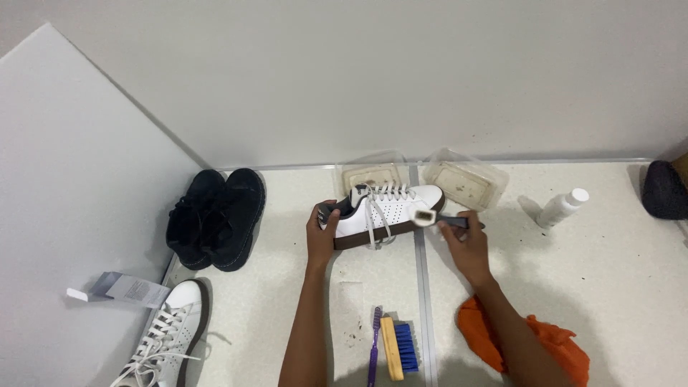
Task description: Cleaning a white sneaker by scrubbing the midsole and upper with a small brush and wiping it with a cloth.
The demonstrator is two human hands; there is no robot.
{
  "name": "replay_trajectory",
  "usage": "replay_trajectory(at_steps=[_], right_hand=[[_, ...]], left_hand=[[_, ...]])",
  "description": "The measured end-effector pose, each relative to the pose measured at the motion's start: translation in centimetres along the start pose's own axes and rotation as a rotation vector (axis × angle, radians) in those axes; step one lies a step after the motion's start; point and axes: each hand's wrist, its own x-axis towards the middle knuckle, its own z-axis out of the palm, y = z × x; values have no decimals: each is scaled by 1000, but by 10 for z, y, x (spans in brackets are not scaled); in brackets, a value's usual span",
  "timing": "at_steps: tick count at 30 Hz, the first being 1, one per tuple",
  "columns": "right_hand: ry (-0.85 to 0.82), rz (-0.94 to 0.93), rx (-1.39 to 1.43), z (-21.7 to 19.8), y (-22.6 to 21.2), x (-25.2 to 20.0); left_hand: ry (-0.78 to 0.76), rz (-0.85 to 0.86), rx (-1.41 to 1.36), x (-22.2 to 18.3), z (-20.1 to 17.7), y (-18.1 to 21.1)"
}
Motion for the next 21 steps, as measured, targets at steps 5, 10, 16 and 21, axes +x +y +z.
replay_trajectory(at_steps=[5,10,16,21], right_hand=[[-45,-4,-23,-1,0,0],[-37,-26,-27,1,4,0],[16,13,-8,-7,-3,2],[-15,1,-6,-2,6,2]], left_hand=[[-4,-12,-6,-3,1,3],[-2,-15,-21,-2,2,2],[2,1,-1,0,1,-2],[2,11,-11,0,2,-2]])
